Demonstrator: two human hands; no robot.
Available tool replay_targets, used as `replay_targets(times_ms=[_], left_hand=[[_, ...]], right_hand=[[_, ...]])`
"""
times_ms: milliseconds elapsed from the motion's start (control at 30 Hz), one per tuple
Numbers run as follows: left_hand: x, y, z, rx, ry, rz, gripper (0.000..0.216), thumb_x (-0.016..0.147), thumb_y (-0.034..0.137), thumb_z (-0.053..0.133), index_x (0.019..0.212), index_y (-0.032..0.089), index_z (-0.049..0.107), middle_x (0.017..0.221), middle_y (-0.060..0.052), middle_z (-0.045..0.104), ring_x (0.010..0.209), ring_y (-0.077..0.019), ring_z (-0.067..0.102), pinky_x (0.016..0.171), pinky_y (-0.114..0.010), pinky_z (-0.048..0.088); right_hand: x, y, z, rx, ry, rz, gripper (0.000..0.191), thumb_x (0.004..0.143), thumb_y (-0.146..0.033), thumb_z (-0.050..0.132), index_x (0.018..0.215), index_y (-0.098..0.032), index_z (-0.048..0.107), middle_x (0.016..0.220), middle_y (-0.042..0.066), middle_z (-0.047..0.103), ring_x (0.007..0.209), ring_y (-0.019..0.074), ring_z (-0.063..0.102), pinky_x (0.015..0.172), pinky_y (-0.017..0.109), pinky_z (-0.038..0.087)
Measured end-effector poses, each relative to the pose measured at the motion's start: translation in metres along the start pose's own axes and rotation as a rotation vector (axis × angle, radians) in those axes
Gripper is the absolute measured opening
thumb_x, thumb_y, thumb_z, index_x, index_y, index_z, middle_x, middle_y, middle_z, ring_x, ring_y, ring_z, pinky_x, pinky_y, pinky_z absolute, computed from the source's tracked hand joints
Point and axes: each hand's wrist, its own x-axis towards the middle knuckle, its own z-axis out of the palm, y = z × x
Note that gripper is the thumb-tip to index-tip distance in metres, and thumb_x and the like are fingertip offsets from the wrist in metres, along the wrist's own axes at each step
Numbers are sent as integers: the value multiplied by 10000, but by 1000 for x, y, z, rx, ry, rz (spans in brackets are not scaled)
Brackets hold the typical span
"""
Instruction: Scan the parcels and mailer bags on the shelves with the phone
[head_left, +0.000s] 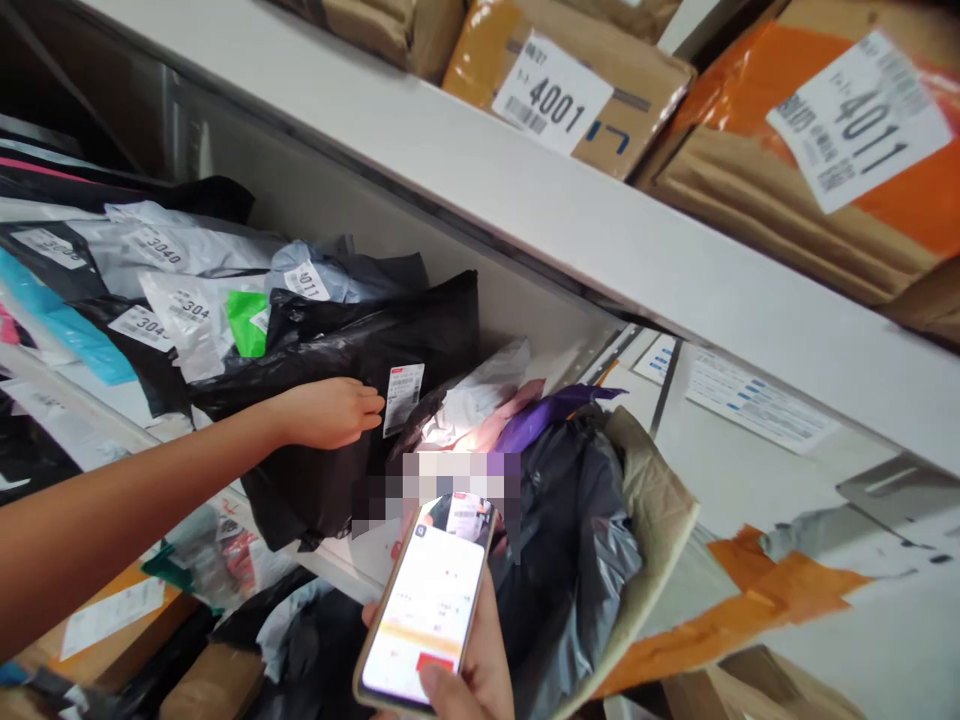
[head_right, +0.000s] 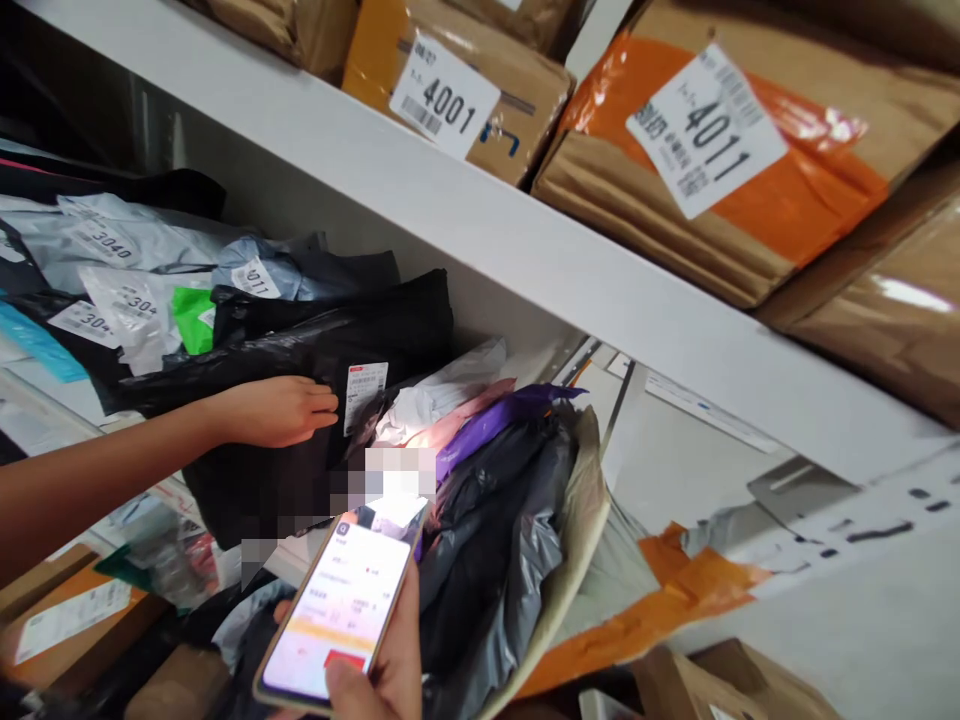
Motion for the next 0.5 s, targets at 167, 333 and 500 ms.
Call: replay_targets(times_ms=[167, 333, 500], left_hand=[[1, -1, 1, 28, -19, 30, 65, 791, 165, 598, 772, 192, 654, 812, -56, 635, 740, -199, 572, 685, -338, 428], [1, -2, 1, 26, -4, 38, 77, 786, 163, 589, 773, 194, 659, 806, -59, 634, 725, -195, 565, 668, -336, 419], [1, -2, 2, 8, -20, 22, 85, 795, 177, 581, 774, 201, 659, 810, -57, 630, 741, -191, 562, 672, -336, 420]], right_hand=[[-2, -1, 3, 57, -34, 110, 1153, 717, -303, 762, 1507, -189, -69, 991, 108, 762, 716, 270, 738, 487, 328, 578], [-3, 0, 5, 36, -32, 91, 1070, 709, -328, 774, 1512, -211, 75, 986, 97, 763, 779, 284, 736, 479, 327, 570], [-4, 1, 5, 57, -13, 79, 1043, 701, -305, 780, 1502, -227, 116, 1039, 109, 749, 918, 300, 719, 480, 312, 573]])
